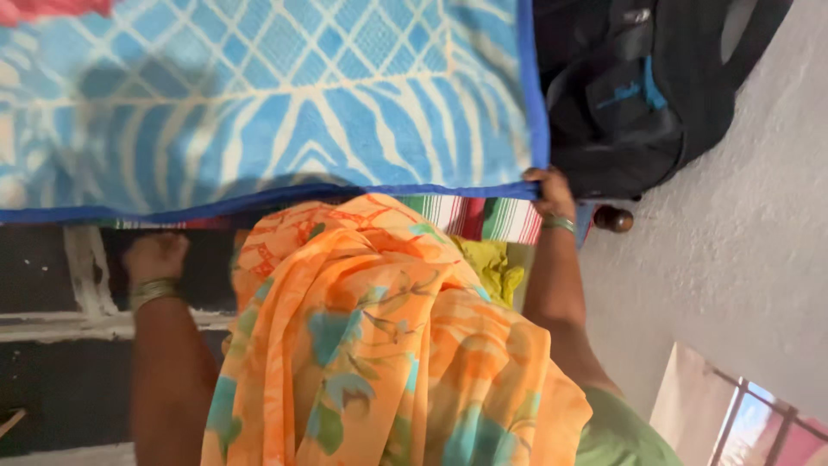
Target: The person folds blankets of various patterns on a bed by hand, smoothing the fabric after each fold and stacking them.
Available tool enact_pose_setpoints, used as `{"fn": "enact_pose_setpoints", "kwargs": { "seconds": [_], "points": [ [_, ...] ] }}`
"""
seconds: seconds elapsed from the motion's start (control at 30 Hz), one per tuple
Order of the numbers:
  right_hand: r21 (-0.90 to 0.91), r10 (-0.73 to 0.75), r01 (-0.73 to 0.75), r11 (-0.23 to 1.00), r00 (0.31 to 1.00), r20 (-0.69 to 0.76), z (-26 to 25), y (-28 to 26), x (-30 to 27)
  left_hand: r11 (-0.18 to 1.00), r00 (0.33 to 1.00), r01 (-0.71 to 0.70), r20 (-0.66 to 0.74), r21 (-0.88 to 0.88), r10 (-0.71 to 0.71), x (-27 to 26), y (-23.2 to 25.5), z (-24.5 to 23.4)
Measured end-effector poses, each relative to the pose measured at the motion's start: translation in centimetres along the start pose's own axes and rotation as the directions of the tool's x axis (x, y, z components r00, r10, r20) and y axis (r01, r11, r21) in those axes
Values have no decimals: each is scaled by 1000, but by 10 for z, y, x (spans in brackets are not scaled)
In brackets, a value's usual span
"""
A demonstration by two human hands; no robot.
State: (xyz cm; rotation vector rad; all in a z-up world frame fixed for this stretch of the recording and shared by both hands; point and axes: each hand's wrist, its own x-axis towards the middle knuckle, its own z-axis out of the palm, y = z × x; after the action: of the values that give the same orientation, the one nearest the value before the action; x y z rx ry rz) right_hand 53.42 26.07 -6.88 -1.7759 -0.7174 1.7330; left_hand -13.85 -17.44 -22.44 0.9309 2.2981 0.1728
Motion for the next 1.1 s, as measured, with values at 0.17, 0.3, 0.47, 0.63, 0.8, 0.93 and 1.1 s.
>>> {"fn": "enact_pose_setpoints", "kwargs": {
  "seconds": [0.17, 0.3, 0.47, 0.63, 0.8, 0.93, 1.1],
  "points": [
    [-228, 2, -14, 974, 998, -55, -5, 49, 33, 827, 905, -411, 62, 384, 421, -1, 23, 29],
    [-310, 97, -80, 947, 995, 39, -2, 25, 26, 405, 913, 380, 268, -831, -306, 16, 51, 42],
    [-275, -89, 128, 953, 984, 152, 53, -22, -12, 425, 950, 297, 220, -855, -223, 38, 107, 10],
    [-271, -471, 567, 778, 812, 345, 175, -68, -54, 383, 985, 145, 170, -912, 33, 50, 209, -51],
    [-325, -504, 916, 234, 401, 765, 320, -40, -71, 455, 966, 50, 159, -889, 206, 60, 294, -78],
    [-418, -19, 852, 315, 446, 895, 386, 38, -90, 444, 948, 176, 273, -879, 165, 81, 282, -16],
    [-503, 291, 761, 409, 414, 863, 370, 83, -80, 708, 985, 91, 169, -701, 41, 97, 226, 91]
  ]
}}
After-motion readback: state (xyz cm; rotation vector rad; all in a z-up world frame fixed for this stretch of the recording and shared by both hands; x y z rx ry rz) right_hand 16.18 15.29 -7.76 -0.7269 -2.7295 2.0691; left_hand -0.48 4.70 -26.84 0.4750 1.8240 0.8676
